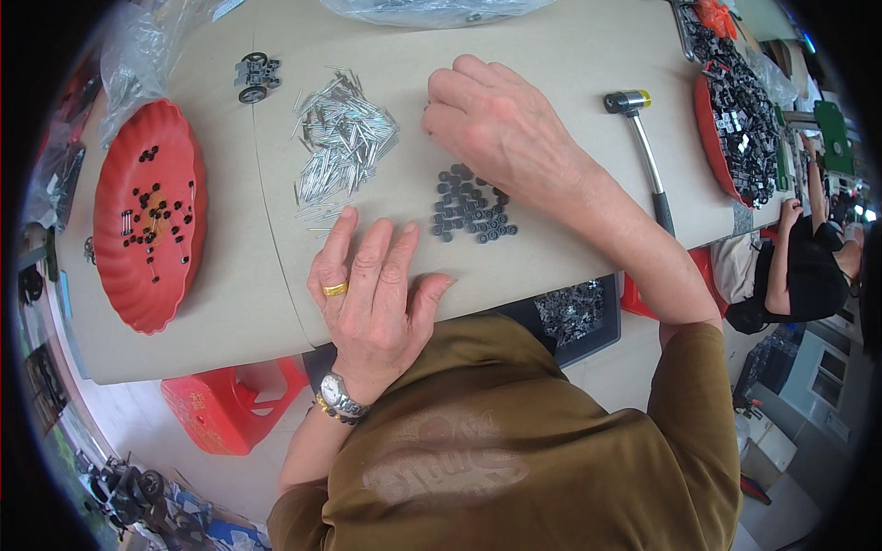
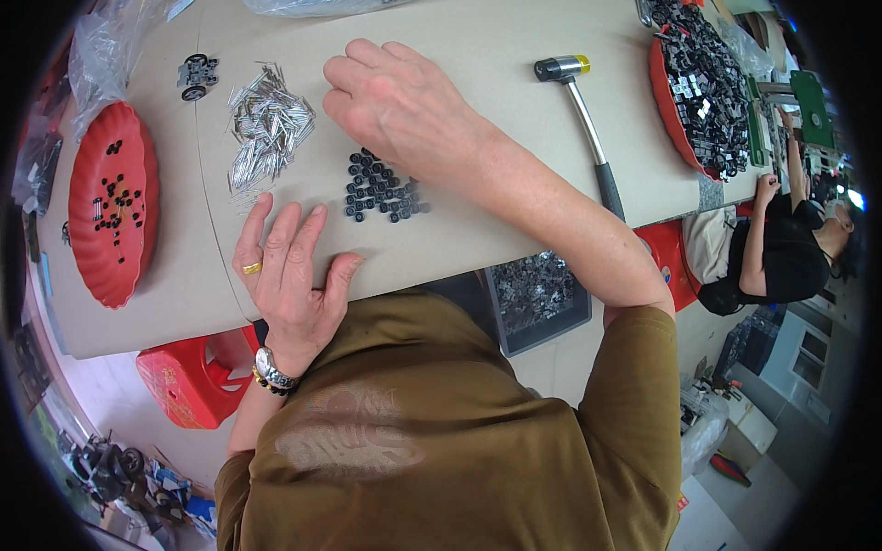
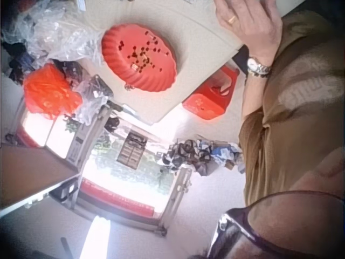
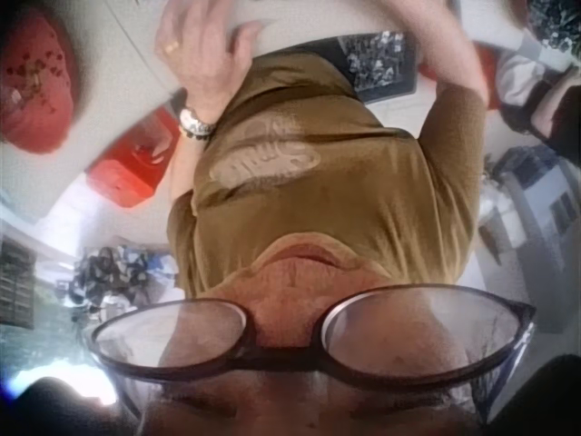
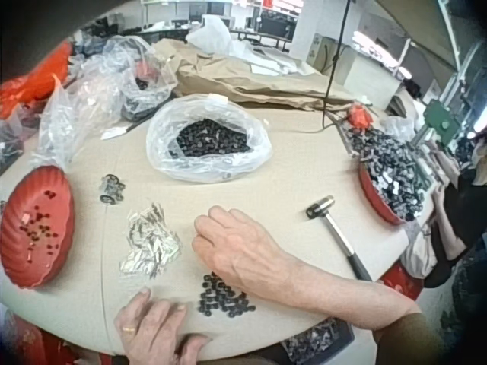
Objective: The person assembles small metal brackets and plastic caps by hand, using a hammer to join the parts.
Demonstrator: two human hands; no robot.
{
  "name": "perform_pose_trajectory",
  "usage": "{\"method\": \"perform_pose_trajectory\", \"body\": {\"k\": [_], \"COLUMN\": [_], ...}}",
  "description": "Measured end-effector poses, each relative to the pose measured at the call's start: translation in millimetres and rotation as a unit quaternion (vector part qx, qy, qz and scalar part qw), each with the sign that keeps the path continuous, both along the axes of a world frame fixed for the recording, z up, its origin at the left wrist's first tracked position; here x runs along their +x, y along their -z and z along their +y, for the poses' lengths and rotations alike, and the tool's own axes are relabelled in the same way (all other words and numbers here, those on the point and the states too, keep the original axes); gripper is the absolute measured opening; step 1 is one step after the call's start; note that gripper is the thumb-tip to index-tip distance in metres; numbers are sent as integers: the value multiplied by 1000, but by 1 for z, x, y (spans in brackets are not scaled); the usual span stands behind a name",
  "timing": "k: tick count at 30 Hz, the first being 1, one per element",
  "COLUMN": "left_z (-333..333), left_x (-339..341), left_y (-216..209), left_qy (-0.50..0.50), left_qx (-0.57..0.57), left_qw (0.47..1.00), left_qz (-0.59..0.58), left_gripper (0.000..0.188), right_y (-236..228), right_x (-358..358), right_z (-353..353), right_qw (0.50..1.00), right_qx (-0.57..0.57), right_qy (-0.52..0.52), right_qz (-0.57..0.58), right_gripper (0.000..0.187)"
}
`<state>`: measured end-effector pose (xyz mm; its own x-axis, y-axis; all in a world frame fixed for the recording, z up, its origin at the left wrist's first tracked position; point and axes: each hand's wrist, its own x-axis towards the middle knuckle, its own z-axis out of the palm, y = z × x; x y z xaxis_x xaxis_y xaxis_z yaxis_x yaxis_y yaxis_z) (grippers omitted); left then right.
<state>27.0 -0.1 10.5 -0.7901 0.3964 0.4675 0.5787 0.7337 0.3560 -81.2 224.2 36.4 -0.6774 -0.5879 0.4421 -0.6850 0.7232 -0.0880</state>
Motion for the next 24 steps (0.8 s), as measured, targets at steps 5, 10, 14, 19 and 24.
{"method": "perform_pose_trajectory", "body": {"k": [5,10,14,19,24], "left_z": [1,0,0,1,0], "left_x": [0,1,2,1,2], "left_y": [-1,-1,-1,-2,-2], "left_qy": [0,1,0,-1,0], "left_qx": [0,-6,-4,-4,0], "left_qw": [1000,1000,1000,1000,1000], "left_qz": [-3,-7,-7,-6,-11], "left_gripper": [50,50,51,51,50], "right_y": [-3,-4,-2,-1,-3], "right_x": [11,16,8,9,14], "right_z": [0,-4,-3,-4,-7], "right_qw": [1000,982,960,954,974], "right_qx": [10,-106,-140,-140,-103], "right_qy": [-5,58,118,154,149], "right_qz": [-2,-144,-212,-214,-135], "right_gripper": [7,7,5,5,5]}}
